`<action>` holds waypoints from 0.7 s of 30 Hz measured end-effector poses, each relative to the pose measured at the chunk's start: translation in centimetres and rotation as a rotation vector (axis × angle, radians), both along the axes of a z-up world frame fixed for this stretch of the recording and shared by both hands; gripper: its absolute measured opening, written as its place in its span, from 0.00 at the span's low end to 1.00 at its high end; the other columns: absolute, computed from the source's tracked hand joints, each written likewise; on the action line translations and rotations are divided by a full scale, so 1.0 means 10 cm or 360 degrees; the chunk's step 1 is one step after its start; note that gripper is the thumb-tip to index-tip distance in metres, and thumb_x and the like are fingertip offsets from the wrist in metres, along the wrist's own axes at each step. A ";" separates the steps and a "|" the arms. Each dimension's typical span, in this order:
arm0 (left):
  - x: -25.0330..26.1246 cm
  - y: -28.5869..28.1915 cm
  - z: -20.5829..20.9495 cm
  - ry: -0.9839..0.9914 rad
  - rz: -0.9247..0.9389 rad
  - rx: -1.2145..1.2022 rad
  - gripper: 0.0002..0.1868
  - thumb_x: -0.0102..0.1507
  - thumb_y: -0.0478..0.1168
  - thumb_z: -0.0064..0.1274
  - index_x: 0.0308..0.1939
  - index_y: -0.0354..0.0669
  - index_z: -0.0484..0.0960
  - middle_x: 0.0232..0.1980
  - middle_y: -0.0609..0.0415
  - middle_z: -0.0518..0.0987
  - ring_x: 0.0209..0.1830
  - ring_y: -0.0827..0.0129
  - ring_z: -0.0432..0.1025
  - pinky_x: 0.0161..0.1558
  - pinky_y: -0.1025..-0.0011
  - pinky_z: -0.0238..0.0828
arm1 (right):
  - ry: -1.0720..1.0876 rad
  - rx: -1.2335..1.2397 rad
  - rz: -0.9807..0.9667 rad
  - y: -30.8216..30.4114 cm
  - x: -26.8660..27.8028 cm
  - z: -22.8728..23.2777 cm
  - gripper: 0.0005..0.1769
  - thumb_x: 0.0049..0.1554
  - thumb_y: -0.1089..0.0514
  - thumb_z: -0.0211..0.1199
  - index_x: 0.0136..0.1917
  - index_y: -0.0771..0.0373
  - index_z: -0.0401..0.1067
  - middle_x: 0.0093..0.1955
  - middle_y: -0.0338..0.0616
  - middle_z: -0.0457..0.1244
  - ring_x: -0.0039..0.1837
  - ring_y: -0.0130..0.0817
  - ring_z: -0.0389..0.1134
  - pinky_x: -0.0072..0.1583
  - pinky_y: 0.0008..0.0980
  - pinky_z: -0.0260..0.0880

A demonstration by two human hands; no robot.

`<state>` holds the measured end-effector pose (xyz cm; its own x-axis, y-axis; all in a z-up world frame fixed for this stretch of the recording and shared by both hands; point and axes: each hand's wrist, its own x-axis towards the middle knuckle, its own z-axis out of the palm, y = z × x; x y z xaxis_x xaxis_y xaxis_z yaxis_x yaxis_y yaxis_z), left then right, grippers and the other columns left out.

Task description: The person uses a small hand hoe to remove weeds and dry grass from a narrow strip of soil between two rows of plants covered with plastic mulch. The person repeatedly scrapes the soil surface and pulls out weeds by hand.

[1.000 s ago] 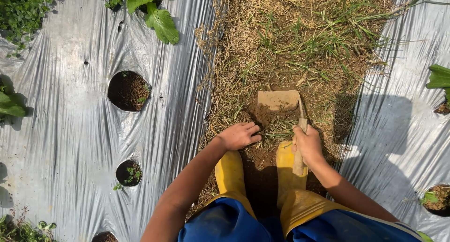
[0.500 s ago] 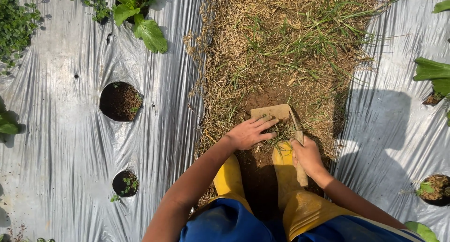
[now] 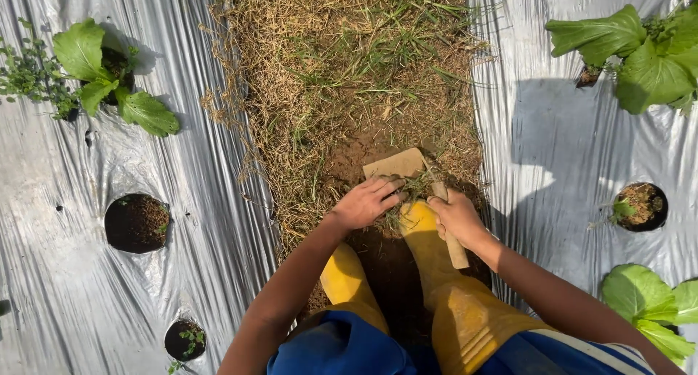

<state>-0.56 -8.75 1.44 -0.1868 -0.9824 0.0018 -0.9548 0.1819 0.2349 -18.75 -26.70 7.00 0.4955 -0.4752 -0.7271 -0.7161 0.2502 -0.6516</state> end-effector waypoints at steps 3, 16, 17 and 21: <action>-0.09 -0.05 -0.02 0.0027 -0.0027 0.0257 0.21 0.63 0.31 0.52 0.59 0.51 0.70 0.60 0.52 0.73 0.62 0.63 0.67 0.65 0.64 0.67 | -0.0112 -0.0284 0.0093 -0.28 0.10 -0.10 0.14 0.64 0.58 0.55 0.40 0.70 0.68 0.22 0.50 0.61 0.21 0.39 0.64 0.23 0.39 0.65; -0.05 0.13 0.07 -0.0054 -0.0147 0.0110 0.19 0.66 0.32 0.46 0.61 0.53 0.67 0.63 0.53 0.73 0.61 0.66 0.67 0.65 0.67 0.65 | -0.0056 -0.0125 0.0063 -0.33 -0.11 -0.16 0.14 0.61 0.57 0.57 0.39 0.71 0.66 0.19 0.52 0.58 0.19 0.42 0.61 0.22 0.41 0.63; -0.06 0.14 0.01 -0.0062 -0.0156 0.0106 0.19 0.66 0.33 0.46 0.60 0.53 0.68 0.60 0.54 0.74 0.59 0.66 0.67 0.64 0.67 0.65 | -0.0085 -0.0234 0.0040 -0.38 -0.02 -0.06 0.12 0.63 0.58 0.55 0.41 0.69 0.66 0.22 0.51 0.59 0.20 0.40 0.61 0.23 0.40 0.64; -0.08 0.16 -0.05 -0.0059 -0.0181 0.0030 0.19 0.66 0.33 0.46 0.61 0.53 0.69 0.56 0.54 0.75 0.57 0.66 0.67 0.61 0.67 0.64 | -0.0332 -0.0493 -0.0389 -0.34 0.27 0.08 0.11 0.65 0.59 0.53 0.41 0.66 0.62 0.23 0.45 0.56 0.21 0.34 0.59 0.26 0.35 0.61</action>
<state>-1.37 -7.11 0.98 -0.2964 -0.9547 -0.0254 -0.9364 0.2853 0.2043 -16.03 -30.13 7.77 0.4622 -0.7765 -0.4283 -0.5056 0.1660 -0.8467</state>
